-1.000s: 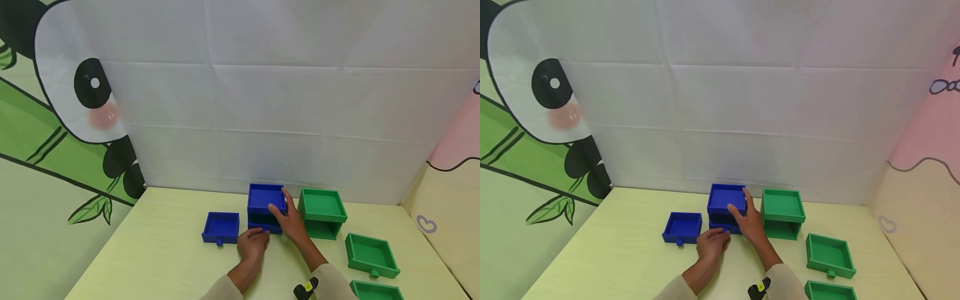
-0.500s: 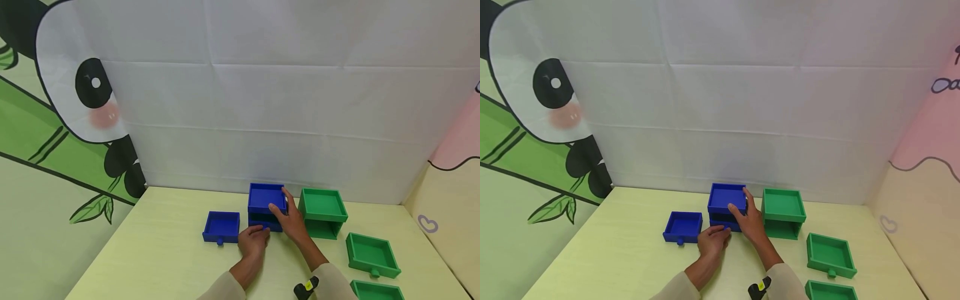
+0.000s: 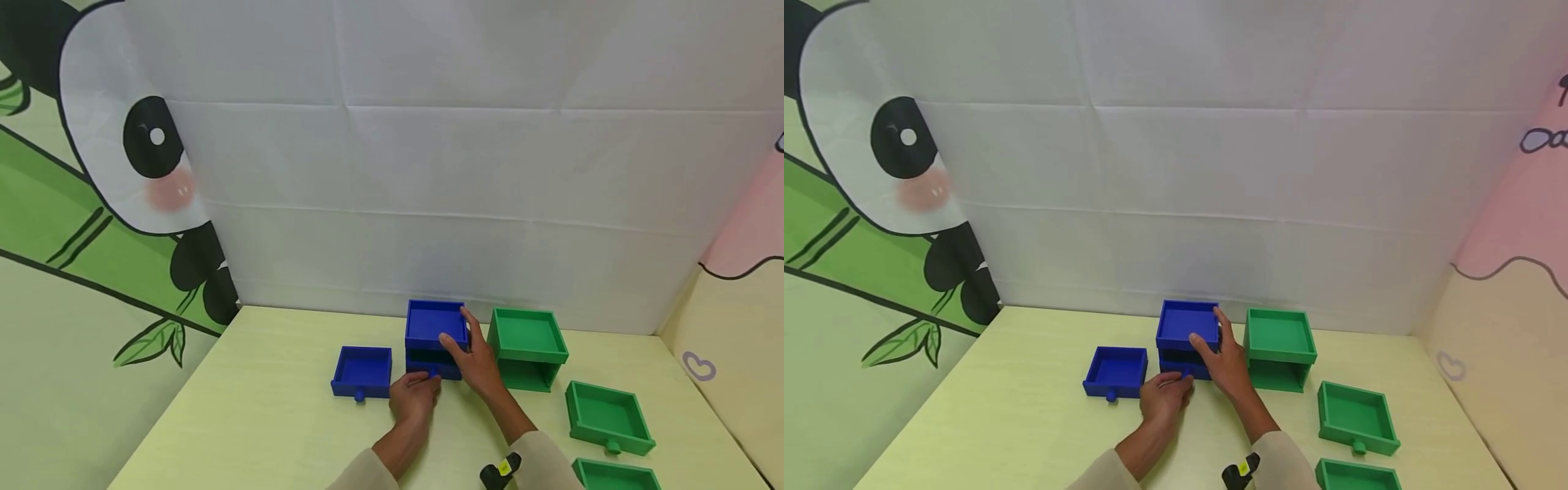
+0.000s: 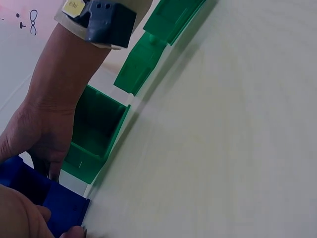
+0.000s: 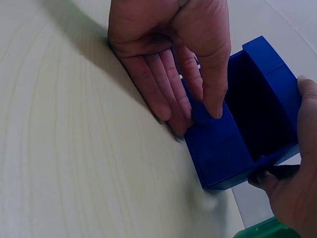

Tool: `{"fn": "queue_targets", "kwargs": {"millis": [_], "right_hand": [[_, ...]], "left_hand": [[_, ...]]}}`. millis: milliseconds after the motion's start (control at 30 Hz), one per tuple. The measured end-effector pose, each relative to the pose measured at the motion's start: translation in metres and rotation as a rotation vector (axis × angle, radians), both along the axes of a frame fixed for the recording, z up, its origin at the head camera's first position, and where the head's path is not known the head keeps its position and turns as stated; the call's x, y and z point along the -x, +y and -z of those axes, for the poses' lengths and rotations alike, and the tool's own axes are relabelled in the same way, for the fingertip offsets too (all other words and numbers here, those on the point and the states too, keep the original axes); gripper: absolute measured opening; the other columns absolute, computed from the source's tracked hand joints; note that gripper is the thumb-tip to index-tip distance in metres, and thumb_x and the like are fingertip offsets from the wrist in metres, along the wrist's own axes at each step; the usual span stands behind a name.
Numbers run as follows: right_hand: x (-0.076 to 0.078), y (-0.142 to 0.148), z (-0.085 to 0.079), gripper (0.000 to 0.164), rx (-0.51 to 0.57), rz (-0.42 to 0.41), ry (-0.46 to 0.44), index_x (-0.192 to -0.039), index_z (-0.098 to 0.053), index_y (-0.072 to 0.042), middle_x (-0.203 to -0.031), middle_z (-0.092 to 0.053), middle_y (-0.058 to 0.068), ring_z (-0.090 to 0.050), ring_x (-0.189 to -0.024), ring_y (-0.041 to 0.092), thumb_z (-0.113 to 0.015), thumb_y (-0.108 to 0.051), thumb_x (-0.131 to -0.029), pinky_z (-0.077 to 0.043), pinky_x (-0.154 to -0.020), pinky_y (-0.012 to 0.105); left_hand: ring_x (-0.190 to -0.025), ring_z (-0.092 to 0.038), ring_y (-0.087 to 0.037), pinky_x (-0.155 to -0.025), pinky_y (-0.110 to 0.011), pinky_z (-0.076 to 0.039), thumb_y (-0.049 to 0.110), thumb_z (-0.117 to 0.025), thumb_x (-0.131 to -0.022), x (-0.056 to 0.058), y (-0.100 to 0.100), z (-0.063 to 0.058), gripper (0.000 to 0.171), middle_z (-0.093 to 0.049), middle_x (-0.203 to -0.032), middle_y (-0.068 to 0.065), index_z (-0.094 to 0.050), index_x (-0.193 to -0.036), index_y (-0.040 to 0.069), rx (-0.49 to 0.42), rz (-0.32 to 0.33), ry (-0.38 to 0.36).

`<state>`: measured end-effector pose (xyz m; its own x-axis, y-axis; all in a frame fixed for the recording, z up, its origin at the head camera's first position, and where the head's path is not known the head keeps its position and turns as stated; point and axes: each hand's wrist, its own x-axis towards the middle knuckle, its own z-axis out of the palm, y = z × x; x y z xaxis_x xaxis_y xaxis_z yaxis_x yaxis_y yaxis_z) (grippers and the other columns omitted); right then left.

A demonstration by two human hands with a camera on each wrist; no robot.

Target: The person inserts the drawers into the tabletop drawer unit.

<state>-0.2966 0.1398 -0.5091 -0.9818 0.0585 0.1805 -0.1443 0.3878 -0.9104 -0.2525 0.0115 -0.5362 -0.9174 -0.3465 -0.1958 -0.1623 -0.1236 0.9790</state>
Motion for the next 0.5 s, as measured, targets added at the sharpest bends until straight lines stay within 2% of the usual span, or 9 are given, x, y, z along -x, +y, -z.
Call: {"fn": "queue_targets", "kwargs": {"millis": [200,500], "right_hand": [[-0.002,0.002,0.001,0.077,0.028,-0.021,0.001,-0.157,-0.021,-0.034,-0.150,-0.042,0.025,-0.047,-0.132,0.045,-0.062,-0.052,-0.095,-0.044,-0.099,0.062],[-0.001,0.003,0.003,0.078,0.016,-0.028,0.006,-0.157,-0.020,-0.034,-0.154,-0.038,0.023,-0.040,-0.138,0.043,-0.062,-0.054,-0.094,-0.041,-0.101,0.062]], "left_hand": [[-0.064,-0.069,-0.018,-0.053,-0.026,-0.053,0.002,-0.075,-0.081,-0.013,-0.006,0.000,0.014,-0.073,-0.079,-0.015,-0.072,-0.093,-0.005,-0.058,0.046,-0.021],[-0.076,-0.073,-0.021,-0.059,-0.028,-0.057,0.000,-0.065,-0.088,-0.029,-0.018,-0.001,0.017,-0.074,-0.088,-0.018,-0.068,-0.101,-0.010,-0.081,0.089,-0.056]]}}
